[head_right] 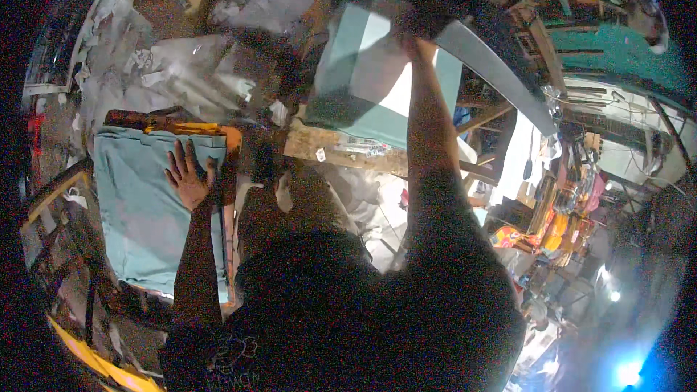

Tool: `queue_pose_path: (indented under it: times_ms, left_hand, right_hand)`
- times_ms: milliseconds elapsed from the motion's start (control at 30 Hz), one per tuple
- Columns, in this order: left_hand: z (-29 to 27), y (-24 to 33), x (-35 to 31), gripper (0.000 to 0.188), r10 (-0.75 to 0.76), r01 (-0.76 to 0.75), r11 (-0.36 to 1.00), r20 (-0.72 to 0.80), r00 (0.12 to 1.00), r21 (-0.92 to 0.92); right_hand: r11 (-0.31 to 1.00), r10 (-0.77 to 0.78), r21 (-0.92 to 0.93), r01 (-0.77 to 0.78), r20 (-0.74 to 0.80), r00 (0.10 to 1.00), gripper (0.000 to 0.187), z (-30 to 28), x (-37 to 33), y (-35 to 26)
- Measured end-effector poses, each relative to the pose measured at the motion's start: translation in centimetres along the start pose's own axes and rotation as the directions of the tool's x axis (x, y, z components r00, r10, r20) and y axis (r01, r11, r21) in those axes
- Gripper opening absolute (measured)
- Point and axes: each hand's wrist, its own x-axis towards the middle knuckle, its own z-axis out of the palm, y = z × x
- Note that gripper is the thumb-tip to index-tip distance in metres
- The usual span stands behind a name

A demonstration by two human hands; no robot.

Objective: The person repeatedly assembles small decorative items by placing a paper cutout onto a light blue fabric, folding the fabric over a wooden frame, and wiping the surface with a cloth. The person handles the items one at a time, repeatedly resetting and reassembling them on a cluttered workbench.

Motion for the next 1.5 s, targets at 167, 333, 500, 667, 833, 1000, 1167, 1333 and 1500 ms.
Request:
queue_pose_path:
  times_ms: [167, 333, 500, 667, 833, 1000, 1167, 1333, 1500]
  left_hand:
    - [0.2, -0.5, 0.0, 0.063, -0.013, 0.013, 1.000, 0.007, 1.000, -0.010]
    - [-0.1, 0.1, 0.5, 0.063, -0.041, 0.041, 0.999, 0.089, 0.995, 0.002]
    - [0.3, -0.1, 0.5, 0.064, -0.015, 0.015, 1.000, 0.052, 0.999, 0.001]
    - [0.0, -0.3, 0.0, 0.062, -0.031, 0.027, 0.998, 0.083, 0.996, 0.049]
    - [0.0, 0.5, 0.0, 0.062, 0.020, -0.023, 0.996, 0.031, 0.999, 0.086]
    - [0.5, -0.4, -0.6, 0.065, 0.006, -0.011, 0.985, 0.031, 1.000, 0.173]
    - [0.1, 0.7, -0.6, 0.066, 0.041, -0.041, 0.995, -0.001, 0.999, 0.091]
    - [0.4, -0.3, -0.7, 0.067, 0.038, -0.035, 0.985, -0.017, 0.999, 0.167]
    - [0.0, 0.2, -1.1, 0.067, 0.046, -0.049, 0.988, 0.030, 0.999, 0.144]
  right_hand:
    - [0.718, -0.146, -0.684, 0.128, 0.031, 0.989, 0.054, 0.7, -4.8, 2.4]
    - [0.934, -0.109, -0.351, 0.064, -0.109, 0.988, 0.054, -1.8, -4.1, 1.1]
    - [0.980, 0.199, -0.042, -0.195, 0.114, 0.973, 0.054, -1.1, -1.2, -5.4]
    - [0.964, -0.219, -0.136, 0.230, 0.087, 0.972, 0.048, -0.8, -6.0, -10.1]
    - [0.871, 0.347, 0.195, -0.451, 0.407, 0.845, 0.040, -4.6, -1.4, -13.8]
    - [0.952, -0.306, 0.012, 0.307, -0.035, 0.951, 0.048, -5.3, -5.9, -12.7]
    - [0.992, 0.119, 0.040, -0.121, 0.047, 0.992, 0.044, -2.9, -6.2, -2.3]
    - [0.959, -0.199, -0.183, 0.218, 0.118, 0.973, 0.061, -2.9, -15.7, -9.5]
    - [0.919, 0.302, -0.256, -0.301, -0.036, 0.953, 0.056, -7.7, -17.5, -9.3]
